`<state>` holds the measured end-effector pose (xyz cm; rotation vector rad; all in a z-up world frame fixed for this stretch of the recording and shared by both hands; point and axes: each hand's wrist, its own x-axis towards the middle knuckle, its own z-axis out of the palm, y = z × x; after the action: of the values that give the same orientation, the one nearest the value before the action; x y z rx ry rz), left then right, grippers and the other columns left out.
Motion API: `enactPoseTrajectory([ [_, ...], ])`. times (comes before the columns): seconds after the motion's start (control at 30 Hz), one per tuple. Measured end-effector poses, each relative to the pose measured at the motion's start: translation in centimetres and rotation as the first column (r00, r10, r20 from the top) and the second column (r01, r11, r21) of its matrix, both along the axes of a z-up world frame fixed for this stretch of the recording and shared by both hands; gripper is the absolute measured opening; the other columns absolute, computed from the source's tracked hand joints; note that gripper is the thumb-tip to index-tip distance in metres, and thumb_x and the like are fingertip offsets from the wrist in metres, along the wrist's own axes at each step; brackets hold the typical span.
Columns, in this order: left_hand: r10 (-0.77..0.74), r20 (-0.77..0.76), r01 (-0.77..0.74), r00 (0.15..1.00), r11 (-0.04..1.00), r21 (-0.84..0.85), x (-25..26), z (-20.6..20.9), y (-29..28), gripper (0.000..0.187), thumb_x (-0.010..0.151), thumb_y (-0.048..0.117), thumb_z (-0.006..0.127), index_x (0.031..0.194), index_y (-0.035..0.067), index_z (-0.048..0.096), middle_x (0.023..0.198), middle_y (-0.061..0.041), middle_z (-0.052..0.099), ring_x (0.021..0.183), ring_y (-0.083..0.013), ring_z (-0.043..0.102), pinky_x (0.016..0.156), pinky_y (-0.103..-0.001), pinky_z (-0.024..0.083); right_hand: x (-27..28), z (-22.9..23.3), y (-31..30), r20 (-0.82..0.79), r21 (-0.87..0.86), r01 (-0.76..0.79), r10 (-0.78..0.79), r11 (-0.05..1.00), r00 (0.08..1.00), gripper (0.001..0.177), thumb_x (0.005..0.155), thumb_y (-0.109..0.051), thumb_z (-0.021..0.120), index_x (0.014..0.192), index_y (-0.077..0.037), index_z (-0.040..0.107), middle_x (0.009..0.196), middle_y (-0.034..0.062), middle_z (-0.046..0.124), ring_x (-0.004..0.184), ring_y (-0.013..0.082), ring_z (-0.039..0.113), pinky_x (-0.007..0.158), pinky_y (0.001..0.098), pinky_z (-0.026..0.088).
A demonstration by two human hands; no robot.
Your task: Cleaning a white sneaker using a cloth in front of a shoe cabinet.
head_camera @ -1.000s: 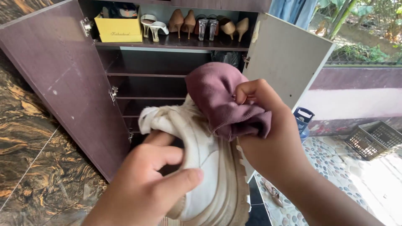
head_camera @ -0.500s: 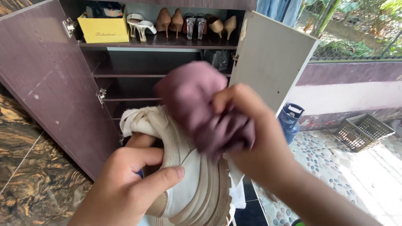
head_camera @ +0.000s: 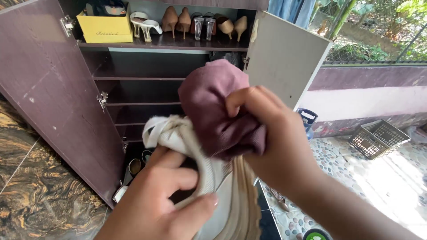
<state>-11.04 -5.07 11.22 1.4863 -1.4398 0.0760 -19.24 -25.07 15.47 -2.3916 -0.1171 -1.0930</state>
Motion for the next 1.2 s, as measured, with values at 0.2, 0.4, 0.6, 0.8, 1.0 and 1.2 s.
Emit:
enactPoseTrajectory([
  [0.2, 0.19, 0.086, -0.202, 0.978, 0.965, 0.165, 0.2, -1.7, 0.0, 0.027, 0.074, 0.03, 0.075, 0.082, 0.004, 0.078, 0.147, -0.027, 0.056, 0.144, -0.0384, 0.046, 0.12, -0.046, 0.03, 2.1, -1.7, -4.1, -0.099, -0.003, 0.065, -0.065, 0.998, 0.993, 0.045, 0.066, 0.011, 0.068, 0.107, -0.009, 0.06, 0.098, 0.0062, 0.07, 0.089, 0.0222, 0.07, 0.08, 0.0295, 0.053],
  [0.4, 0.062, 0.186, -0.073, 0.981, 0.996, 0.057, 0.1, -1.4, 0.3, 0.022, 0.079, 0.025, 0.076, 0.084, 0.004, 0.08, 0.145, -0.036, 0.051, 0.148, -0.0489, 0.034, 0.117, -0.057, 0.02, 1.5, -2.2, -2.4, -0.102, -0.016, 0.159, -0.16, 0.987, 0.982, 0.047, 0.067, 0.002, 0.079, 0.108, -0.01, 0.059, 0.097, 0.0064, 0.071, 0.088, 0.0257, 0.07, 0.076, 0.0317, 0.053],
  [0.6, 0.082, 0.152, -0.094, 0.985, 0.993, 0.076, -0.3, -0.3, 0.4, 0.022, 0.08, 0.024, 0.073, 0.085, 0.003, 0.079, 0.151, -0.035, 0.048, 0.152, -0.0468, 0.033, 0.119, -0.053, 0.024, 3.1, -1.8, -4.4, -0.099, -0.046, 0.124, -0.128, 0.991, 0.987, 0.047, 0.069, 0.007, 0.071, 0.11, -0.01, 0.059, 0.096, 0.0065, 0.07, 0.087, 0.0255, 0.071, 0.076, 0.0315, 0.054],
  [0.8, -0.04, 0.014, 0.04, 0.999, 0.998, 0.051, -0.6, -0.3, 0.7, 0.024, 0.085, 0.021, 0.076, 0.084, -0.003, 0.076, 0.151, -0.037, 0.046, 0.152, -0.0479, 0.03, 0.117, -0.052, 0.023, 2.2, -0.4, -3.8, -0.078, -0.068, 0.019, -0.024, 0.998, 0.997, 0.044, 0.068, 0.009, 0.072, 0.107, -0.008, 0.059, 0.101, 0.0039, 0.072, 0.09, 0.0173, 0.068, 0.081, 0.0283, 0.053],
  [1.0, 0.024, 0.086, -0.028, 0.996, 0.999, 0.041, -0.1, -0.5, 0.7, 0.022, 0.08, 0.021, 0.076, 0.084, -0.001, 0.076, 0.145, -0.033, 0.053, 0.149, -0.0461, 0.036, 0.117, -0.051, 0.024, 1.6, 0.3, -2.0, -0.071, -0.008, -0.144, 0.143, 0.99, 0.987, 0.035, 0.076, 0.007, 0.071, 0.105, -0.008, 0.058, 0.104, 0.0028, 0.073, 0.099, 0.0109, 0.067, 0.087, 0.0258, 0.053],
  [1.2, 0.018, 0.027, -0.019, 0.999, 1.0, 0.022, -0.7, 1.0, 1.0, 0.025, 0.081, 0.021, 0.072, 0.082, -0.004, 0.073, 0.147, -0.036, 0.05, 0.149, -0.0446, 0.039, 0.115, -0.049, 0.032, 2.8, -1.0, -5.2, -0.088, 0.131, 0.078, -0.067, 0.988, 0.994, 0.027, 0.085, 0.005, 0.069, 0.107, -0.009, 0.061, 0.097, 0.0039, 0.069, 0.095, 0.0093, 0.062, 0.082, 0.0254, 0.051],
])
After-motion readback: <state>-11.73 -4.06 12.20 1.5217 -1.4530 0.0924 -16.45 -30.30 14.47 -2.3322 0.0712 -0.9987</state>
